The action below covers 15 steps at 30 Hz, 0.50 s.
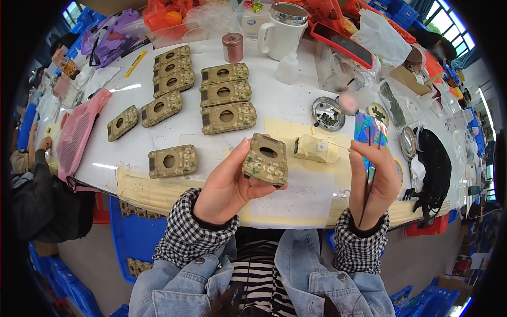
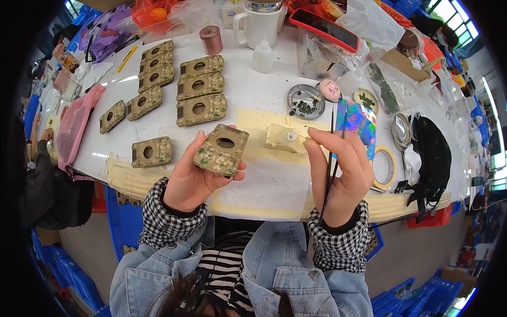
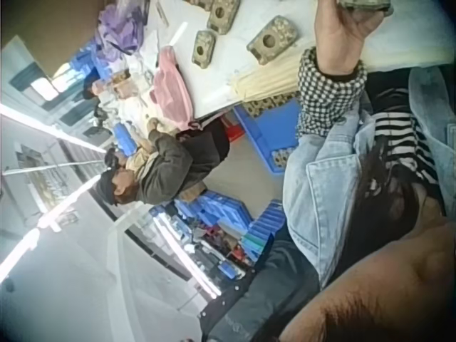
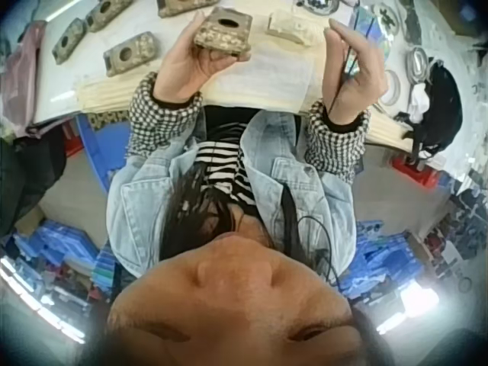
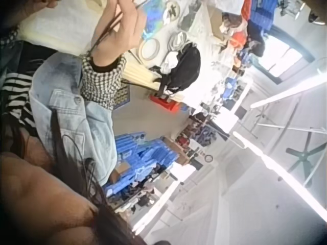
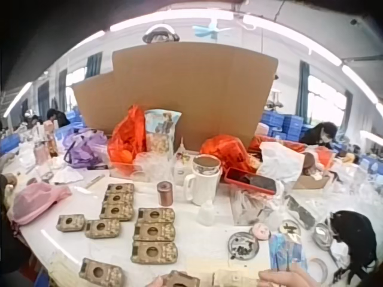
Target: Decorating and detailing small toy tank hulls using a pen and tweezers at a workshop table.
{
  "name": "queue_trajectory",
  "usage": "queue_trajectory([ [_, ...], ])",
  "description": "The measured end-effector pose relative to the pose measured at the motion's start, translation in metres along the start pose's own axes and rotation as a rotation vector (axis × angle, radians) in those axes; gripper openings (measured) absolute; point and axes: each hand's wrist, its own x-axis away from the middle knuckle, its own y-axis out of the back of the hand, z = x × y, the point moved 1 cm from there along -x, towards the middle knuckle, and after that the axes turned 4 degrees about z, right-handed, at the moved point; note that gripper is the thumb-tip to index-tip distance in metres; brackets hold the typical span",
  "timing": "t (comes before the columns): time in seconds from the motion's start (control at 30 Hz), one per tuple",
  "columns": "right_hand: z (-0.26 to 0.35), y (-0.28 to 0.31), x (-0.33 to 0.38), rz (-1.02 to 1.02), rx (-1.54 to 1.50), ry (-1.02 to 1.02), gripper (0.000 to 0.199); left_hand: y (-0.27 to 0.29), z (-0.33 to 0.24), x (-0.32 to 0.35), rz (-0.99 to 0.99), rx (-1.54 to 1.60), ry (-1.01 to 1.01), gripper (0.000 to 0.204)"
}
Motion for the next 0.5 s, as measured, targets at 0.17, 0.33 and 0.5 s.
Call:
queue_trajectory([
  [0.17,0.018,-0.007,0.000,0.073,-0.334,0.048,0.016,-0.003,0.000,-0.001,-0.054,-0.038,0.028,0.057],
  [0.33,0.016,-0.033,-0.002,0.176,-0.493,0.027,0.008,-0.003,0.002,-0.002,-0.075,-0.082,0.022,0.055],
  [0.5,0.015,-0.038,-0.001,0.186,-0.522,0.017,0.007,-0.005,0.002,-0.001,-0.086,-0.084,0.012,0.054],
])
